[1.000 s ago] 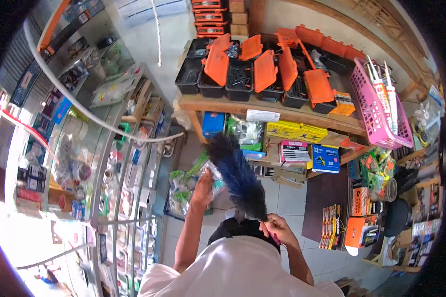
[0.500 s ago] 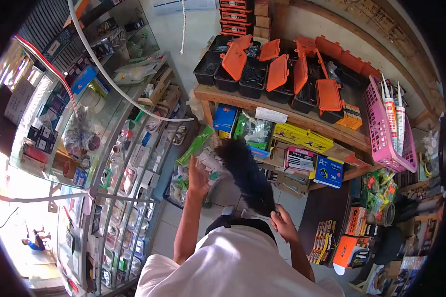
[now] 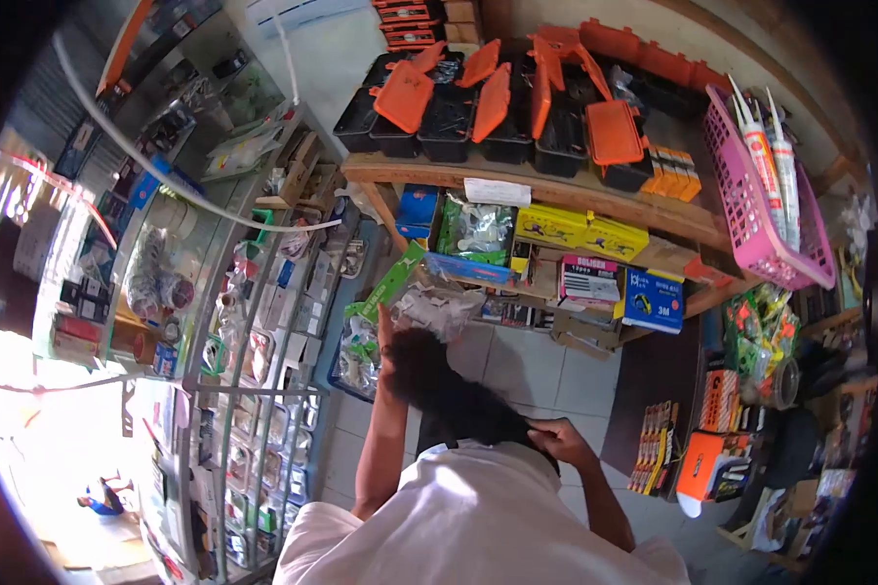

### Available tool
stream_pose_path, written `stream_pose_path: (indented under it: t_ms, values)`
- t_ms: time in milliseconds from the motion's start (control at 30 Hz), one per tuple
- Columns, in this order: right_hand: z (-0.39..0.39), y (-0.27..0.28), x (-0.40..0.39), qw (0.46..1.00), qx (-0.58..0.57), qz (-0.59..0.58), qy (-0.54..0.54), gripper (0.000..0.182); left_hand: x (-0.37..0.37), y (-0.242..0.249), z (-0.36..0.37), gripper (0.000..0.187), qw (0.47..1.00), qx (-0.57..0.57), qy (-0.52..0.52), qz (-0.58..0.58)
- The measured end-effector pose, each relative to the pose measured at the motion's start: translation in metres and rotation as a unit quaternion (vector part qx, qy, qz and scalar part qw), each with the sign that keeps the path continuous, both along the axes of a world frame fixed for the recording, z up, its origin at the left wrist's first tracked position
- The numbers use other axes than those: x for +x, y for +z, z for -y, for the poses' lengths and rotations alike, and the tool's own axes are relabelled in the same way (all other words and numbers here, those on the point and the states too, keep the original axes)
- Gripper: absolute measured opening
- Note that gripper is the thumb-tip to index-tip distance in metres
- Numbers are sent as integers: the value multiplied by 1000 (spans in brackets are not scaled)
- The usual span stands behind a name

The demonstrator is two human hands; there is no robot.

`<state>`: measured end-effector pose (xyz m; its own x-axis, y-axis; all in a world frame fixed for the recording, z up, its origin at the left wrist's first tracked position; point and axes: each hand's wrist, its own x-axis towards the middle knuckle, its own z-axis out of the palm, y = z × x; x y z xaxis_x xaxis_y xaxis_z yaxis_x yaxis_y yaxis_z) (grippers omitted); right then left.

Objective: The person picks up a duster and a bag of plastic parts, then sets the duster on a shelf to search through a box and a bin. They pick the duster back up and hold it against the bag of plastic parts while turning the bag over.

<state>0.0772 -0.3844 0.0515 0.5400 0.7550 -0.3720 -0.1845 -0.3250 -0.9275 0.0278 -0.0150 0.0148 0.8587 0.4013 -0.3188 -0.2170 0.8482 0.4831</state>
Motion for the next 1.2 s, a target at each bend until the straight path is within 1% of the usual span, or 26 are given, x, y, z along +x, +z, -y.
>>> stream_pose_path:
  t_ms: [33,67,133,167,200,233,267,333,367,400,433,467,500,533,567,600,667,767,833,867,900,967,1067,1133,1167,1200]
  values:
    - [2,-2,-1,999,22,26,-5,23,-7,-11,-2,74,1000,-20,-9,-2]
    - [4,-1,0,999,27,20,-19,23,-5,23,8,79,994,-99,-42,-4]
    - [12,3,4,996,-1,-46,-82,25,16,77,35,81,997,-1,-24,-68]
    - [20,-7,8,996,-37,-64,-47,30,18,74,39,80,997,0,-17,-76]
    - [20,-2,7,996,-36,-68,-55,30,16,41,29,80,997,1,-25,-80]
    - [19,7,4,999,4,-7,-53,20,11,-14,8,79,987,-57,-117,94]
    - [19,2,2,997,28,25,-65,18,11,-12,15,77,992,75,-66,83]
    - [21,-7,-3,989,73,91,-89,18,11,-5,28,74,940,337,53,-11]
    - [22,5,-1,991,47,21,-120,18,25,8,26,73,985,169,1,-37]
    - [24,11,0,988,20,-47,-149,22,37,28,28,71,997,-6,-48,-62]
    - [32,1,2,993,-46,-46,-96,20,45,83,53,70,992,25,-6,-123]
    - [29,3,0,993,-47,-44,-95,20,45,80,50,70,992,24,-5,-121]
    - [24,7,-3,994,-11,-11,-106,18,44,73,46,72,996,-7,-53,-65]
    - [21,10,-6,993,26,21,-117,23,44,68,42,73,994,-38,-103,-7]
    - [21,7,-7,991,29,20,-129,23,48,69,44,71,991,-58,-106,49]
    - [20,6,-7,989,33,20,-141,22,50,71,45,71,991,-60,-106,51]
    - [24,11,-3,983,36,-65,-170,20,55,76,48,70,994,90,-50,-31]
    - [29,-11,-10,995,-1,-25,-96,23,58,81,44,68,996,25,-84,6]
    - [19,6,-12,992,-19,-29,-124,26,61,77,41,68,994,-2,-107,26]
    - [15,12,-12,986,-34,-36,-157,29,66,71,37,70,994,41,-101,21]
    - [16,8,-9,985,10,-61,-164,29,70,65,35,71,992,83,-95,15]
    - [16,6,-7,986,23,-45,-160,30,71,57,32,72,989,122,-82,14]
    - [6,29,2,990,15,-10,-138,32,71,79,37,72,993,61,-99,34]
    - [9,12,7,987,34,1,-154,33,69,123,50,76,995,52,-74,-38]
    - [8,8,8,980,39,-55,-187,34,64,110,42,80,985,136,-107,-13]
    - [8,11,13,981,40,-49,-183,34,62,102,40,80,985,137,-102,-7]
